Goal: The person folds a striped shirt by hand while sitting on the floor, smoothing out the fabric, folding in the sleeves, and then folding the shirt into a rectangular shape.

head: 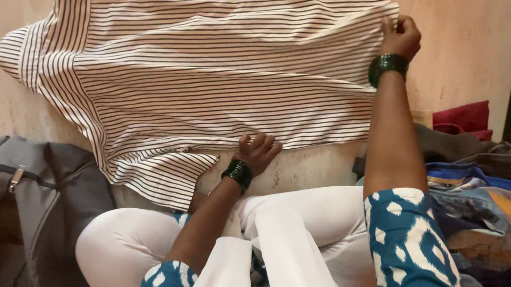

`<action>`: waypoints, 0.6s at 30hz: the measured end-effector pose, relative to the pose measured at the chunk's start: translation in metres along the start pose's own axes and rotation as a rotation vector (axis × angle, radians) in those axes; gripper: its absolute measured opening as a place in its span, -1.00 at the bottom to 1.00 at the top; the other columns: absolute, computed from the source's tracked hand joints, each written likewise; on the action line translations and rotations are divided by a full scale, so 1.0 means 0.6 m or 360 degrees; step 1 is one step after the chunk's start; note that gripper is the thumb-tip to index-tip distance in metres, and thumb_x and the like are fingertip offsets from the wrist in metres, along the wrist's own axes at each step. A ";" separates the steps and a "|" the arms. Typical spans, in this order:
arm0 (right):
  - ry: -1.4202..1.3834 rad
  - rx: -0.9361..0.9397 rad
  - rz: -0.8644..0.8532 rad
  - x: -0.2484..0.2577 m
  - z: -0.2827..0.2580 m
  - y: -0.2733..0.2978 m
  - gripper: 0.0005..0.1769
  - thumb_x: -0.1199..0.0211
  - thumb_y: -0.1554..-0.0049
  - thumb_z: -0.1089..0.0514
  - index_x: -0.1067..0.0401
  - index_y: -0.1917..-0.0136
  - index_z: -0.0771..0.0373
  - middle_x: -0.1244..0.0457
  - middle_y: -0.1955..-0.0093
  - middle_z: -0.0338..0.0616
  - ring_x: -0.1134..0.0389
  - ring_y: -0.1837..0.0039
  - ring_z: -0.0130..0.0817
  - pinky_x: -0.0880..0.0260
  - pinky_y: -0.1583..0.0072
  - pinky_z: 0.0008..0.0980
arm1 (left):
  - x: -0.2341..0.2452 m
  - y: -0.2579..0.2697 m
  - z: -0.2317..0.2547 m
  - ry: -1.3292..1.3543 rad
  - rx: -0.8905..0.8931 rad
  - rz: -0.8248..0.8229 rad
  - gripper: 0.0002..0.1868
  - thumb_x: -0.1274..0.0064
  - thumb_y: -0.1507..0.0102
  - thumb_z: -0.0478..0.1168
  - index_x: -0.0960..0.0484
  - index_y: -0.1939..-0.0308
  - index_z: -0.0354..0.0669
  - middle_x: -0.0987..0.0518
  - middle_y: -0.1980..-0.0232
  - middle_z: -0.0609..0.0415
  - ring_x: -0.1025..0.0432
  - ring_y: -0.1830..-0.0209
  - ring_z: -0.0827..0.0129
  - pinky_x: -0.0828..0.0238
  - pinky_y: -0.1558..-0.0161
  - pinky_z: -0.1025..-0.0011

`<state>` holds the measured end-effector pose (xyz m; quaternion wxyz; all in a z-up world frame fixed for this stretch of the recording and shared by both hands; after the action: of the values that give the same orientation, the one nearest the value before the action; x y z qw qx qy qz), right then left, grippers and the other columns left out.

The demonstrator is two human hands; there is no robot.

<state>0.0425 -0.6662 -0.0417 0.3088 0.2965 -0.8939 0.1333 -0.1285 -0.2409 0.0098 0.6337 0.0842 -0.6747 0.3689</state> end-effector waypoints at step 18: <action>0.0972 0.1042 -0.1115 -0.260 -0.220 0.420 -0.06 0.36 -0.28 -0.57 0.30 -0.72 -0.07 0.34 -0.78 -0.24 0.39 -0.74 -0.27 0.50 -0.64 0.04 | -0.004 -0.007 0.011 0.0537 -0.0185 -0.0273 -0.92 -0.07 -0.25 -0.17 -0.56 0.19 0.03 -0.53 0.45 0.22 -0.48 0.51 0.36 -0.33 0.35 0.34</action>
<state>0.0492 -0.3423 -0.0520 0.4710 0.6036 -0.5242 0.3728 -0.1311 -0.2488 0.0095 0.7707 0.0416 -0.5695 0.2827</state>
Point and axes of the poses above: each hand's wrist, its own y-axis away from the middle knuckle, its own x-axis out of the back of the hand, z = x × y, the point moved 10 cm from there along -y, towards the middle knuckle
